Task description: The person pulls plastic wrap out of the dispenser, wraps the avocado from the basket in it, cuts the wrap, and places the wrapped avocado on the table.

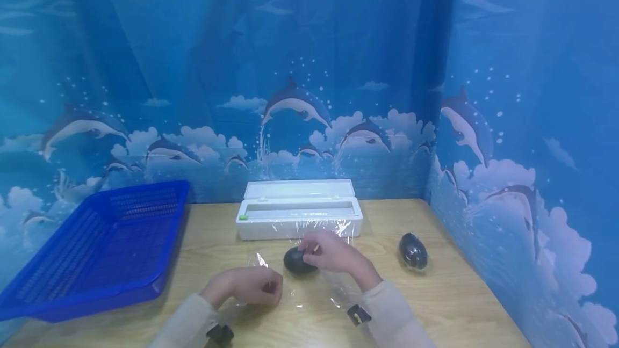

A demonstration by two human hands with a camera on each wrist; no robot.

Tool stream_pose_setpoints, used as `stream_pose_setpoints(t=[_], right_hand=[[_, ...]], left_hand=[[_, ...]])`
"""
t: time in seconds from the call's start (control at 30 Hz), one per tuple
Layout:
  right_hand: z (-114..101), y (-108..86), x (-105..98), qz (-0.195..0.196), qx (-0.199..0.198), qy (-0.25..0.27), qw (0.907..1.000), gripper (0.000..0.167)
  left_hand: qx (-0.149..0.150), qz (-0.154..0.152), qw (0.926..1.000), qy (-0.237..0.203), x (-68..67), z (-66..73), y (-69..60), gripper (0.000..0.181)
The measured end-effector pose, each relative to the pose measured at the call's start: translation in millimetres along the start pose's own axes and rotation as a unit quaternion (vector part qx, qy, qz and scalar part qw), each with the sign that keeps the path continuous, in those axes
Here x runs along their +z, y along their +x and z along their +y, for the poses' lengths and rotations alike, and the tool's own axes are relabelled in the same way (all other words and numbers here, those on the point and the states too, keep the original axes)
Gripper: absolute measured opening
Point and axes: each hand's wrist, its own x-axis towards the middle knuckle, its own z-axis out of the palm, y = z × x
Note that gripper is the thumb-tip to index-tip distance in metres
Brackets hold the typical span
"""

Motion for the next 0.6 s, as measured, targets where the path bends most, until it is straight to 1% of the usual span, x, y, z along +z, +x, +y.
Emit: stream_pose_setpoints(t=[0.07,0.2,0.3,0.43,0.5,0.6], right_hand=[[0,-0.2,1,-0.01,0.009,0.007,0.9999,0.021],[-1,-0.1,5,-0.037,0.018,0.01,0.9991,0.024],[-2,0.3,9,-0.058,0.01,0.001,0.9983,0.027],[-4,0.9,16,-0.077,0.006,-0.006,0.997,0.027],[-6,1.1,19,-0.083,0.011,-0.008,0.9965,0.027],[-10,0.8,24,-0.09,0.026,-0.026,0.9952,0.029]], left_hand=[[0.001,0.001,1.0,-0.004,-0.7,-0.5,-0.4,0.014],[-0.007,0.006,0.9999,-0.012,-3.1,-0.5,-2.3,0.013],[-0.014,0.009,0.9997,-0.018,-4.3,0.0,-3.7,0.014],[-0.018,0.012,0.9995,-0.025,-5.3,0.0,-4.2,0.013],[-0.021,0.015,0.9993,-0.029,-6.4,0.1,-4.1,0.012],[-0.032,0.019,0.9986,-0.038,-7.7,0.2,-4.3,0.008]])
